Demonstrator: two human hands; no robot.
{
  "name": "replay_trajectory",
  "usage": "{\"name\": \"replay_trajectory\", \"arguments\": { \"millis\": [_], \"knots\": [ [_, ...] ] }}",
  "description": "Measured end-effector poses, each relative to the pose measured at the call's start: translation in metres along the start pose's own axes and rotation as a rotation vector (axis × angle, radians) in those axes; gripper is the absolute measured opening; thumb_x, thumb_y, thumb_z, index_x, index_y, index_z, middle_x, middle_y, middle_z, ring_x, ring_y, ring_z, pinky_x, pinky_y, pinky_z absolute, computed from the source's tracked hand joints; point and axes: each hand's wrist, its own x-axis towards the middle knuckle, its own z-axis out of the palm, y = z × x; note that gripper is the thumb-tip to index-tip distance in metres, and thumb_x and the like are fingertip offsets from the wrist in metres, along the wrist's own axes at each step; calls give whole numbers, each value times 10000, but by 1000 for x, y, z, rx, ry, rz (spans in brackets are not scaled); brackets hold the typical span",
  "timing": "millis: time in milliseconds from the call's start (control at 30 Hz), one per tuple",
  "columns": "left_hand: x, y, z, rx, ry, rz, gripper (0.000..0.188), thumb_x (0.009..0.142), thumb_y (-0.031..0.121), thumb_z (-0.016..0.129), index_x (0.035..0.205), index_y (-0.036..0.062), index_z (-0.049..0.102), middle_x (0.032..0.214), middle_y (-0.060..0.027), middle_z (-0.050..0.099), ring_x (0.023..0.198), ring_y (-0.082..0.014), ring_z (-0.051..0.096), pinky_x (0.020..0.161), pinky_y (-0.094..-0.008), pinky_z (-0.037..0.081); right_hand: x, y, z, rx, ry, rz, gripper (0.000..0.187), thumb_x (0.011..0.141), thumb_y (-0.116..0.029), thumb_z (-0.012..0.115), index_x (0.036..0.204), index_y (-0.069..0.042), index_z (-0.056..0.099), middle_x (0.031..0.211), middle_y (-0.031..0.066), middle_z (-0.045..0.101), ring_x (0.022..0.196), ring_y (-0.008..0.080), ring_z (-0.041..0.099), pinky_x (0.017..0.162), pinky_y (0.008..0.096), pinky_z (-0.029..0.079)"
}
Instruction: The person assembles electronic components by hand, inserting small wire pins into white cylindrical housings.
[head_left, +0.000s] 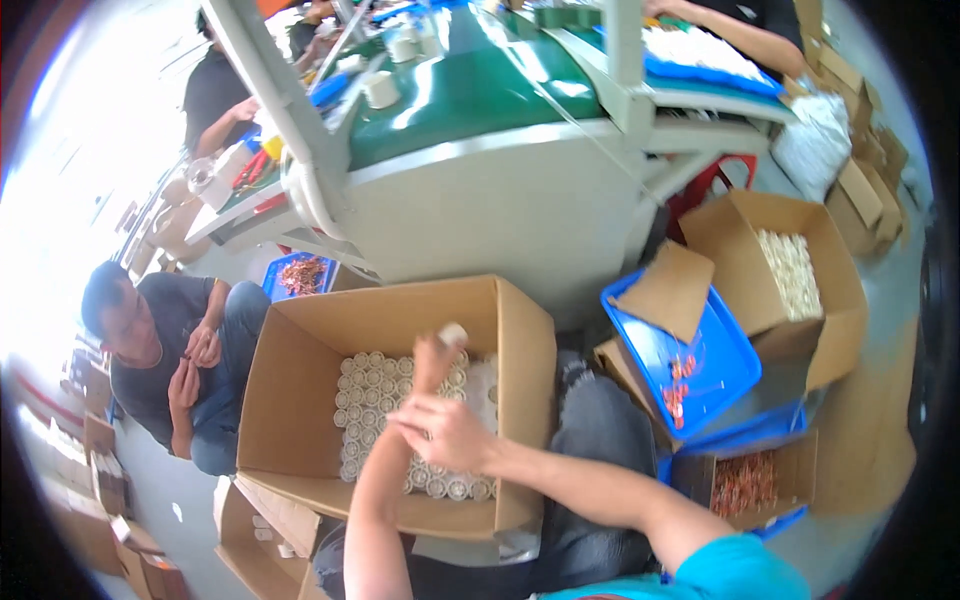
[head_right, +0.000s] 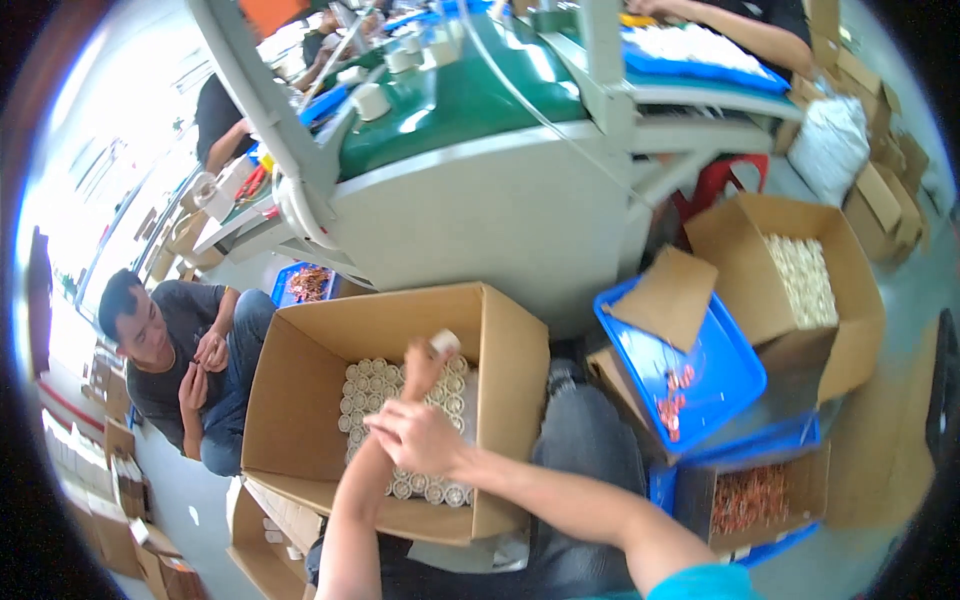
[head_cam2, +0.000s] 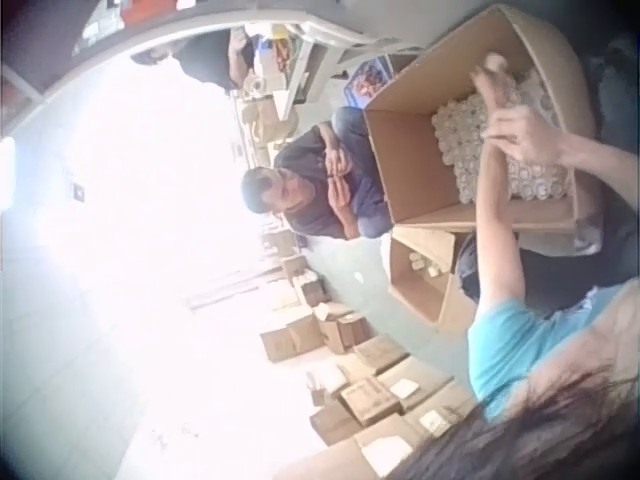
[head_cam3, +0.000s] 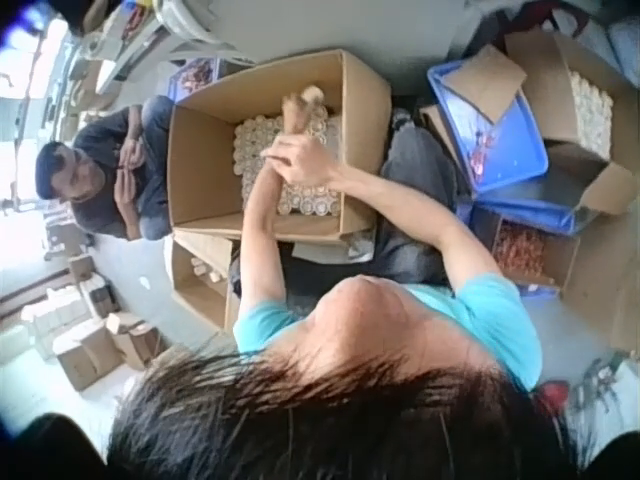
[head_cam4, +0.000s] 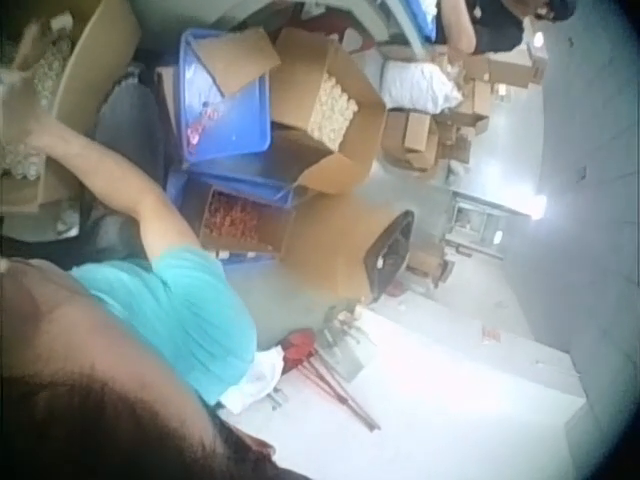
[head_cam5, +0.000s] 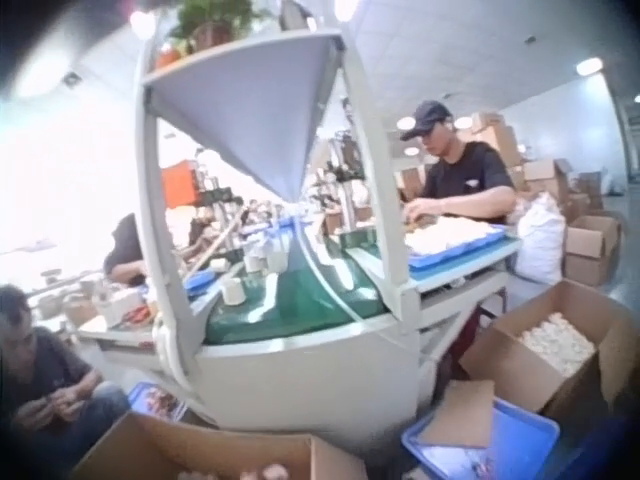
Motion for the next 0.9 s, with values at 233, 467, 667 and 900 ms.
{"name": "replay_trajectory", "arguments": {
  "millis": [233, 467, 667, 900],
  "knots": [
    [-23, 93, -146, -1410, -64, -628, 406, 1007, 315, 506, 1258, -4, 508, 1111, -136, 612, 1026, -230, 600, 894, -405, 502, 6, -16, -75, -27, 107, 58, 194, 851, -109, 685, 1033, -49, 716, 946, 115, 667, 778, 289, 662, 707, 367, 541],
    [-99, 175, -216, -1732, -46, -661, 447, 1018, 319, 455, 1281, -43, 460, 1210, -193, 551, 1154, -307, 545, 1114, -456, 406, -112, 25, -255, -616, 398, 519, 197, 798, -88, 695, 979, -24, 739, 958, 175, 705, 881, 296, 680, 806, 361, 529],
    [-129, 169, -183, -1603, -96, -576, 548, 870, 199, 733, 1298, -1, 456, 1127, -138, 577, 1108, -278, 581, 1027, -437, 477, -184, 84, -316, -935, 357, 835, 200, 801, -62, 586, 915, -38, 749, 889, 214, 698, 849, 373, 686, 762, 440, 542],
    [-153, 166, -167, -1607, -166, -605, 447, 951, 398, 613, 1176, 26, 510, 1063, -120, 622, 973, -294, 662, 855, -438, 559, -194, 92, -304, -1041, 216, 892, 153, 728, -122, 699, 835, -23, 745, 825, 263, 669, 810, 411, 674, 720, 476, 533]
  ]
}}
